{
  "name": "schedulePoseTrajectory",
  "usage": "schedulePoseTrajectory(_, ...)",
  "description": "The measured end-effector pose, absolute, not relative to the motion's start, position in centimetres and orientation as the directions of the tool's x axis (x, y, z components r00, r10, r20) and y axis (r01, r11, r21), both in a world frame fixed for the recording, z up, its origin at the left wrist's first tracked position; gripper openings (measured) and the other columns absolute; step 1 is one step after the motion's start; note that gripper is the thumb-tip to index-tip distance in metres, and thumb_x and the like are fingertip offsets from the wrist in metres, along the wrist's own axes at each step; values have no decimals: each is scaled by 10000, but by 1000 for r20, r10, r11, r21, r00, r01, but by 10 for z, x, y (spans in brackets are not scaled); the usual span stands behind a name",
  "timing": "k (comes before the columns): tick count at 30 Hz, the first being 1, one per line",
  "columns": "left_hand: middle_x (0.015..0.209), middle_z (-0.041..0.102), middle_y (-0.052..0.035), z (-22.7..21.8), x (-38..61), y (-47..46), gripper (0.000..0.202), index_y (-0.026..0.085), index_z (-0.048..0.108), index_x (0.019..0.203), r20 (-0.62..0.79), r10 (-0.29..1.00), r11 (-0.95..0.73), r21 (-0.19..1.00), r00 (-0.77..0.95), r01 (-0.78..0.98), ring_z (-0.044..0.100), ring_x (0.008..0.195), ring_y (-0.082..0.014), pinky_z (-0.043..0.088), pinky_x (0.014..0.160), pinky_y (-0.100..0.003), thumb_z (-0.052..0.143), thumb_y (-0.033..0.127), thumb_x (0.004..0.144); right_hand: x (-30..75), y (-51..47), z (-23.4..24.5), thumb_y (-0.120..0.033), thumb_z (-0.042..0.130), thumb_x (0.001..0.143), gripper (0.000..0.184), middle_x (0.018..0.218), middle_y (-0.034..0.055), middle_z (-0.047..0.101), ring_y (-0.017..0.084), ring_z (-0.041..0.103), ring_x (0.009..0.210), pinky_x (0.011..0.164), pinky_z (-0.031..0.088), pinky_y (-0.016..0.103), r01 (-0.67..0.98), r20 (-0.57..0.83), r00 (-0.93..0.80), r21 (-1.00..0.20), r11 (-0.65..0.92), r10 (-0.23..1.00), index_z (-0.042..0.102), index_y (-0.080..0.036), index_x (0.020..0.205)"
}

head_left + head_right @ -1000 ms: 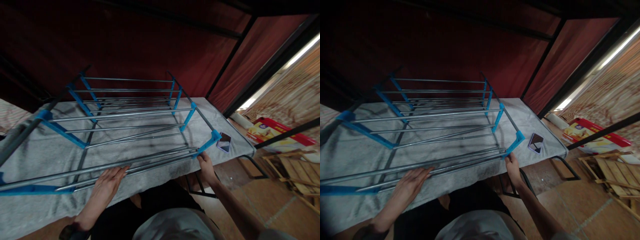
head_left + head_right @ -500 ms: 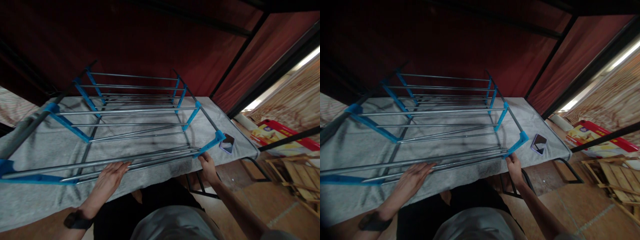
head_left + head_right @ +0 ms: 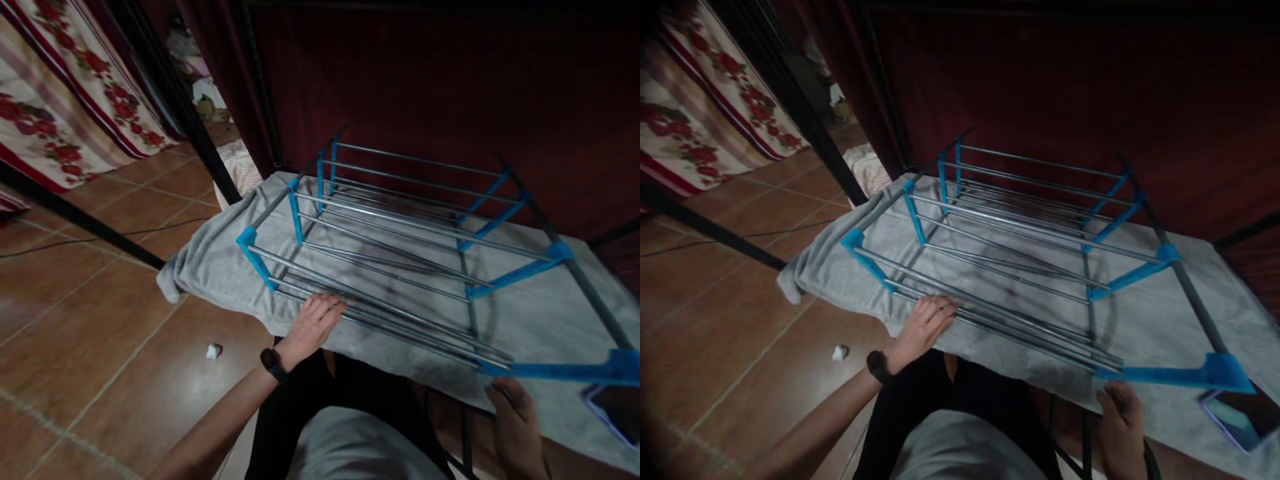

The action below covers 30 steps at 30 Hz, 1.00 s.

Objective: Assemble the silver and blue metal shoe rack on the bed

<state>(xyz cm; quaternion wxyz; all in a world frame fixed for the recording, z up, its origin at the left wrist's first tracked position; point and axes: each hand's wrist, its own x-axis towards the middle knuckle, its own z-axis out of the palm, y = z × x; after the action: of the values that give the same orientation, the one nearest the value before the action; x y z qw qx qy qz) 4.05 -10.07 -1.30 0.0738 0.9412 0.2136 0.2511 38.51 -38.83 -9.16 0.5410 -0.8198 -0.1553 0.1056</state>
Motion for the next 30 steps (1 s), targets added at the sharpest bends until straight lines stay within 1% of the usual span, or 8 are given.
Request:
schedulePoseTrajectory(3, 1173, 611, -120, -40, 19, -116, 307, 169, 569, 1261, 447, 561, -827, 334, 697, 452, 546, 1112, -238, 452, 958, -392, 439, 149, 983, 364, -398, -110, -485, 692, 620, 392, 899, 50, 625, 298, 591, 850, 773, 484, 454, 115, -49, 926, -907, -405, 374, 616, -237, 913)
schedulePoseTrajectory(6, 1230, 588, -134, -60, 3, -115, 395, 184, 533, 1340, 355, 646, -762, 350, 676, 544, 540, 1142, -260, 462, 967, -425, 404, 127, 971, 339, -392, -115, -479, 627, 691, 326, 937, 71, 655, 321, 612, 917, 831, 494, 488, 236, -31, 846, -873, -426, 532, 650, -232, 903)
schedulePoseTrajectory(9, 1366, 522, -148, -64, -3, -104, 546, 165, 432, 1446, 279, 651, -759, 272, 706, 592, 462, 1286, -279, 411, 1056, -451, 372, 35, 920, 315, -366, -105, -394, 501, 866, 327, 1193, 91, 634, 316, 578, 1128, 994, 443, 525, 508, 109, 629, -807, -300, 770, 669, -244, 1103)
schedulePoseTrajectory(12, 1386, 519, -153, -62, 0, -90, 545, 124, 449, 1432, 217, 632, -775, 142, 744, 616, 457, 1299, -276, 361, 1110, -455, 367, 3, 907, 298, -328, -94, -288, 417, 957, 390, 1364, 70, 554, 280, 505, 1266, 1091, 384, 515, 726, 263, 364, -681, -96, 893, 586, -275, 1307)
schedulePoseTrajectory(15, 1304, 579, -140, -60, 6, -80, 453, 129, 529, 1355, 174, 622, -777, 18, 764, 629, 522, 1215, -256, 355, 1112, -451, 382, 31, 938, 291, -293, -96, -240, 382, 993, 419, 1371, 75, 559, 274, 508, 1261, 1085, 387, 495, 857, 337, 185, -516, 17, 923, 521, -257, 1389)
schedulePoseTrajectory(21, 1165, 633, -92, -53, 14, -71, 316, 159, 596, 1231, 170, 595, -785, -89, 786, 613, 554, 1129, -234, 390, 1064, -401, 467, 91, 951, 295, -256, -113, -179, 377, 1018, 353, 1191, 114, 671, 287, 621, 1048, 949, 435, 454, 990, 297, 73, -137, -33, 952, 590, -178, 1299)
schedulePoseTrajectory(23, 1150, 636, -81, -50, 13, -70, 280, 171, 608, 1192, 181, 586, -789, -92, 790, 607, 560, 1108, -228, 400, 1047, -391, 483, 101, 952, 297, -254, -115, -178, 377, 1024, 333, 1123, 115, 695, 272, 645, 980, 894, 460, 415, 993, 291, 73, -112, -41, 954, 621, -171, 1250)
schedulePoseTrajectory(30, 1140, 637, -71, -51, 8, -66, 278, 182, 600, 1193, 218, 573, -803, -43, 790, 595, 560, 1108, -223, 406, 1042, -388, 497, 99, 948, 303, -255, -121, -291, 383, 1055, 319, 974, 100, 728, 245, 675, 873, 837, 497, 389, 985, 313, 74, -168, -21, 947, 664, -156, 1123)
